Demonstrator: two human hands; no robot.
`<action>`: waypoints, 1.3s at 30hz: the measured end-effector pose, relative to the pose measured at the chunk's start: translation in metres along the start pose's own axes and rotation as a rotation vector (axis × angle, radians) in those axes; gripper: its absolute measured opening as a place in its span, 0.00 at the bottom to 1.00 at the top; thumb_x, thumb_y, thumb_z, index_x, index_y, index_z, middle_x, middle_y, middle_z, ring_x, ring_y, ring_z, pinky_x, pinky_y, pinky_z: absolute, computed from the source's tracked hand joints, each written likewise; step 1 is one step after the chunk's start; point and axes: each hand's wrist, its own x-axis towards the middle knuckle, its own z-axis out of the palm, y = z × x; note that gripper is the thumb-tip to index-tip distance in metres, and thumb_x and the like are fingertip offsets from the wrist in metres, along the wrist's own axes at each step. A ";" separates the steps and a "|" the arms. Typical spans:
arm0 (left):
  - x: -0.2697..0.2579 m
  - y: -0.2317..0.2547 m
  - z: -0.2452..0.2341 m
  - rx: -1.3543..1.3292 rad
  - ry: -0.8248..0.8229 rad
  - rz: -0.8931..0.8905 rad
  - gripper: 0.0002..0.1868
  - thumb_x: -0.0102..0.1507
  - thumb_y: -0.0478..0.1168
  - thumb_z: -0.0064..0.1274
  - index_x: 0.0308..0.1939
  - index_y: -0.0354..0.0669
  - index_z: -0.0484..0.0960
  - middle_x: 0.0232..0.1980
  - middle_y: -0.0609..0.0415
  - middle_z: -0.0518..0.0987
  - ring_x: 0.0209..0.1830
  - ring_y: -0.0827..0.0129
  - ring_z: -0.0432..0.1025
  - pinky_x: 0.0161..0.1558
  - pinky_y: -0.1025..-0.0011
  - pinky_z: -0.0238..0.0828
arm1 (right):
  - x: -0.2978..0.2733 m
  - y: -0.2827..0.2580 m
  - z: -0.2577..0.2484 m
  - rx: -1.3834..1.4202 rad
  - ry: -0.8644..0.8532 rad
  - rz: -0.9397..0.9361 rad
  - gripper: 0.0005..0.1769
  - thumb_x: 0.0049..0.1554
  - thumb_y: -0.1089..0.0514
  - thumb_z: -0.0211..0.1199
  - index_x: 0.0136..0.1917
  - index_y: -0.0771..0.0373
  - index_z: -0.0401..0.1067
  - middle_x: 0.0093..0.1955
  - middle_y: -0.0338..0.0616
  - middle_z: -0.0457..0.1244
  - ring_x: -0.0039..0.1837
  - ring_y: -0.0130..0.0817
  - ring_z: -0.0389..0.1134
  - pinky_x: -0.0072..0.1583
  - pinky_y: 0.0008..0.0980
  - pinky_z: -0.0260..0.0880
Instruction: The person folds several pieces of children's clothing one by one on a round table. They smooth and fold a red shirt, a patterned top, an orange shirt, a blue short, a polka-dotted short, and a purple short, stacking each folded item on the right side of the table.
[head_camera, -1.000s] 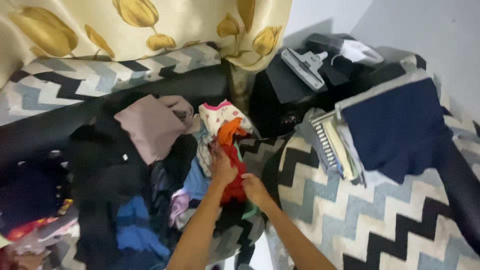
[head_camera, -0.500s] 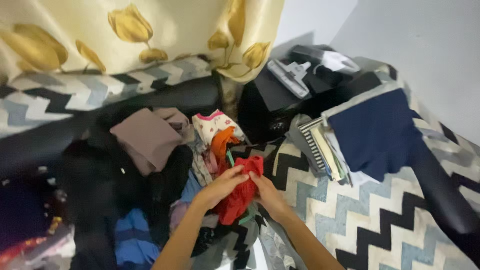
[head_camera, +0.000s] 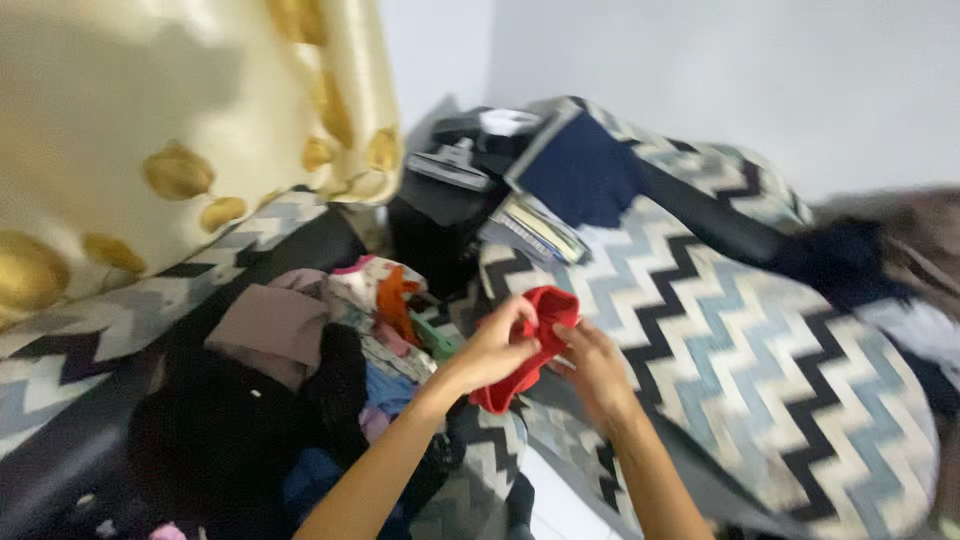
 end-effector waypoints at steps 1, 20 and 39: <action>0.005 0.003 0.013 -0.126 0.053 -0.090 0.16 0.61 0.36 0.58 0.51 0.39 0.73 0.45 0.51 0.78 0.46 0.69 0.73 0.49 0.66 0.72 | -0.014 0.000 -0.013 0.083 -0.001 -0.047 0.19 0.60 0.51 0.57 0.60 0.63 0.71 0.56 0.46 0.69 0.56 0.37 0.69 0.60 0.44 0.68; -0.101 0.161 0.261 -0.133 -0.351 0.250 0.06 0.57 0.35 0.57 0.33 0.35 0.86 0.31 0.46 0.84 0.32 0.64 0.82 0.36 0.67 0.77 | -0.216 0.074 -0.153 -0.112 0.150 -0.207 0.11 0.62 0.58 0.55 0.53 0.64 0.75 0.45 0.41 0.70 0.47 0.26 0.68 0.48 0.29 0.69; -0.078 0.079 0.286 0.298 0.148 0.257 0.19 0.58 0.38 0.68 0.48 0.37 0.77 0.42 0.41 0.78 0.40 0.58 0.74 0.43 0.60 0.72 | -0.355 0.067 -0.285 0.407 0.489 -0.313 0.16 0.68 0.53 0.48 0.59 0.66 0.68 0.57 0.50 0.68 0.56 0.40 0.71 0.59 0.46 0.70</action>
